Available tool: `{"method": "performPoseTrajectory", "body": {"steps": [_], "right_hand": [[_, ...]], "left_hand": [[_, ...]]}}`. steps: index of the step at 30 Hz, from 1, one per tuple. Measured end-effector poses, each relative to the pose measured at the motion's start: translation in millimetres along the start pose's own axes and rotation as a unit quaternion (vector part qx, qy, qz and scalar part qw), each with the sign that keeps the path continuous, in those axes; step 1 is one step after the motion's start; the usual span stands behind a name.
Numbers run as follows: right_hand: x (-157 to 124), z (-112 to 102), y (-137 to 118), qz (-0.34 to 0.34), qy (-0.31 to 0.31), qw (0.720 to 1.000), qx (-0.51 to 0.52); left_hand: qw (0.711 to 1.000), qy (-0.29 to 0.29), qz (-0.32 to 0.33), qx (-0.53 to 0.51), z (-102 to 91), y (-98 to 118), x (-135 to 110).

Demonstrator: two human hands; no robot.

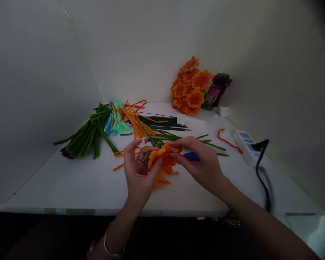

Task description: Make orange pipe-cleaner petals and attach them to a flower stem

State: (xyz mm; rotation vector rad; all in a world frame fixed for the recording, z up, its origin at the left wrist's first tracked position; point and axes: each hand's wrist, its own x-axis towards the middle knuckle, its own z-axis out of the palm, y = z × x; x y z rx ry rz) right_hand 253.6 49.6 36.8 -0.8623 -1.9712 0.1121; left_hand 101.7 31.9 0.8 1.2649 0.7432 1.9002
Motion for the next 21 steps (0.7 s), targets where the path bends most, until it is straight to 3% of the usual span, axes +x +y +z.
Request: {"method": "performPoseTrajectory", "body": {"steps": [5, 9, 12, 21], "right_hand": [[3, -1, -1, -0.038, 0.001, 0.999, -0.012], [4, 1, 1, -0.061, -0.008, 0.998, 0.007], [4, 0, 1, -0.066, -0.004, 0.998, 0.0], [4, -3, -12, -0.081, -0.042, 0.989, -0.12]], "left_hand": [[0.997, -0.018, 0.046, 0.051, -0.6, 2, 1], [0.997, -0.067, 0.017, 0.033, -0.3, 2, 1], [0.997, -0.069, 0.003, 0.017, 0.6, 2, 1], [0.996, -0.089, -0.011, 0.019, 0.3, 3, 1]]}}
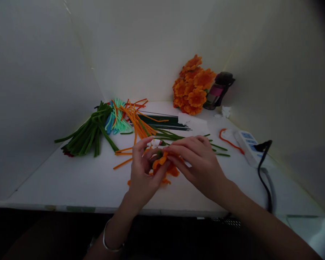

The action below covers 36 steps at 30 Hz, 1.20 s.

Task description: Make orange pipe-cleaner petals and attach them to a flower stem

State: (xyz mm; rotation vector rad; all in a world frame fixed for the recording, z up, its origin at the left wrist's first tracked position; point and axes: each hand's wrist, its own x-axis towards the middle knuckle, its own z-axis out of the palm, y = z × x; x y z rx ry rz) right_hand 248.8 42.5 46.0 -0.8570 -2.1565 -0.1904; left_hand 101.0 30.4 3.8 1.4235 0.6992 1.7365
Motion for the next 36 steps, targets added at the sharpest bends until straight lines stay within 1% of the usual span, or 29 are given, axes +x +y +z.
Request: {"method": "performPoseTrajectory", "body": {"steps": [4, 8, 15, 21, 24, 27, 29, 32, 36], "right_hand": [[0, 2, -1, 0.013, 0.002, 1.0, -0.002], [-1, 3, 0, 0.022, -0.001, 1.0, -0.001], [-1, 6, -3, -0.006, 0.017, 1.0, -0.009], [-14, 19, 5, -0.058, 0.051, 0.997, -0.031], [-18, 24, 11, -0.087, 0.087, 0.992, -0.027], [-18, 24, 13, -0.082, 0.124, 0.989, 0.005], [-17, 21, 12, -0.07, 0.135, 0.988, 0.011], [-16, 16, 11, -0.06, 0.118, 0.991, -0.001], [-17, 10, 11, -0.049, 0.073, 0.996, -0.013]], "left_hand": [[1.0, 0.02, 0.013, -0.003, 1.8, -2, 1], [0.999, 0.036, 0.001, 0.002, 3.5, -3, 0], [0.999, 0.041, -0.032, 0.001, 8.5, -3, -3], [0.997, 0.071, -0.043, 0.008, 15.0, -2, -4], [0.996, 0.076, -0.054, 0.007, 16.4, -1, -3], [0.996, 0.074, -0.055, 0.0, 15.6, -1, -2], [0.997, 0.065, -0.036, 0.003, 14.1, -2, -2], [0.998, 0.056, -0.013, 0.018, 11.9, -5, -4], [0.998, 0.054, -0.025, 0.014, 11.0, -7, -5]]}}
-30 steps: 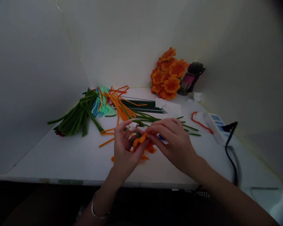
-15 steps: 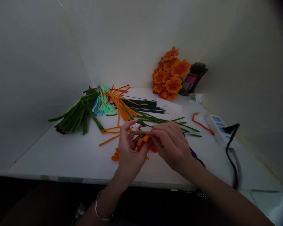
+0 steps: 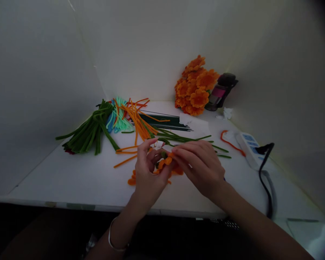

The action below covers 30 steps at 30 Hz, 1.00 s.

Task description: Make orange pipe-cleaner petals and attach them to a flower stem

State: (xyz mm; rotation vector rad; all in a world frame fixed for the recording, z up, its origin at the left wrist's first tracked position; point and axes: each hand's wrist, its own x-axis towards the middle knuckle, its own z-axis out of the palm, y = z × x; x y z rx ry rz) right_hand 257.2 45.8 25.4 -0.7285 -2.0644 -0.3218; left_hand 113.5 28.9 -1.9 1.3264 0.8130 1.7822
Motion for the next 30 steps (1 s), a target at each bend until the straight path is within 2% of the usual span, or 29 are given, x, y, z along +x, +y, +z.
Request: {"method": "performPoseTrajectory", "body": {"steps": [7, 15, 20, 22, 24, 26, 28, 30], "right_hand": [[4, -9, -3, 0.03, -0.016, 0.999, -0.02], [-5, 4, 0, -0.02, 0.025, 0.996, -0.08], [-9, 8, 4, -0.069, 0.015, 0.991, -0.112], [-7, 7, 5, -0.073, 0.014, 0.993, -0.094], [-2, 4, 6, -0.033, 0.008, 0.999, -0.038], [2, -1, 7, 0.048, -0.004, 0.998, 0.026], [4, -6, 7, 0.131, -0.025, 0.988, 0.074], [4, -9, 7, 0.184, -0.06, 0.975, 0.108]], "left_hand": [[1.0, -0.012, -0.004, -0.019, 1.8, 6, 3], [0.997, 0.04, -0.054, -0.026, 7.1, 9, -2], [0.995, 0.049, -0.068, -0.052, 8.6, 4, -3], [0.994, 0.048, -0.065, -0.072, 7.1, 1, -1], [0.993, 0.049, -0.067, -0.089, 4.0, -1, 1], [0.991, 0.064, -0.065, -0.093, 0.2, -1, 4], [0.99, 0.092, -0.059, -0.089, -3.2, 0, 5], [0.987, 0.116, -0.058, -0.091, -5.3, 0, 4]]}}
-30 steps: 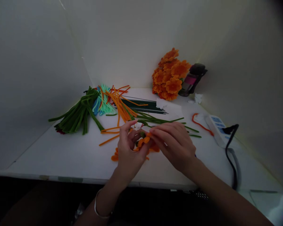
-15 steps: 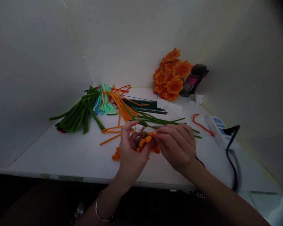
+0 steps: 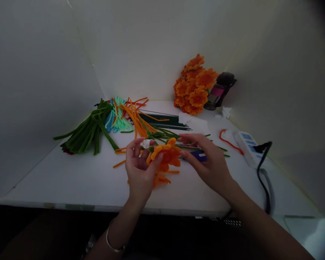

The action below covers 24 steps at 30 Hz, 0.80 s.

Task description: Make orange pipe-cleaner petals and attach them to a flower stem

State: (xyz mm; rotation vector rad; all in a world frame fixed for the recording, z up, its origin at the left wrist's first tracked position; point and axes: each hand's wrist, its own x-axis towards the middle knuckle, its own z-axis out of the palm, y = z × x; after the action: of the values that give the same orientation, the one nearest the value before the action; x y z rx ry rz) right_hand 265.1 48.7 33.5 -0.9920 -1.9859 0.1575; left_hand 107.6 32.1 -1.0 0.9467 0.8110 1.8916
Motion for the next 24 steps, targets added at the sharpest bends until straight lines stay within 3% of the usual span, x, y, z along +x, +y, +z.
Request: {"method": "performPoseTrajectory", "body": {"steps": [2, 5, 9, 14, 18, 24], "right_hand": [[0, 1, -1, 0.016, -0.03, 0.999, 0.019], [1, 4, -4, -0.016, -0.019, 1.0, 0.019], [5, 5, -6, -0.054, -0.016, 0.998, 0.016], [7, 3, -7, -0.082, -0.046, 0.996, 0.005], [7, 2, -9, -0.103, -0.057, 0.991, -0.062], [11, 5, -13, -0.151, -0.016, 0.98, -0.13]], "left_hand": [[1.0, 0.007, -0.01, -0.013, -1.7, -1, -2], [0.999, -0.017, -0.018, -0.029, -3.8, -3, -6], [0.996, -0.081, 0.027, -0.007, -4.9, -2, -6], [0.992, -0.1, 0.068, 0.022, -3.6, 1, -4], [0.989, -0.121, 0.075, 0.027, -4.4, 1, -5], [0.99, -0.119, 0.065, 0.043, -4.5, -1, -6]]}}
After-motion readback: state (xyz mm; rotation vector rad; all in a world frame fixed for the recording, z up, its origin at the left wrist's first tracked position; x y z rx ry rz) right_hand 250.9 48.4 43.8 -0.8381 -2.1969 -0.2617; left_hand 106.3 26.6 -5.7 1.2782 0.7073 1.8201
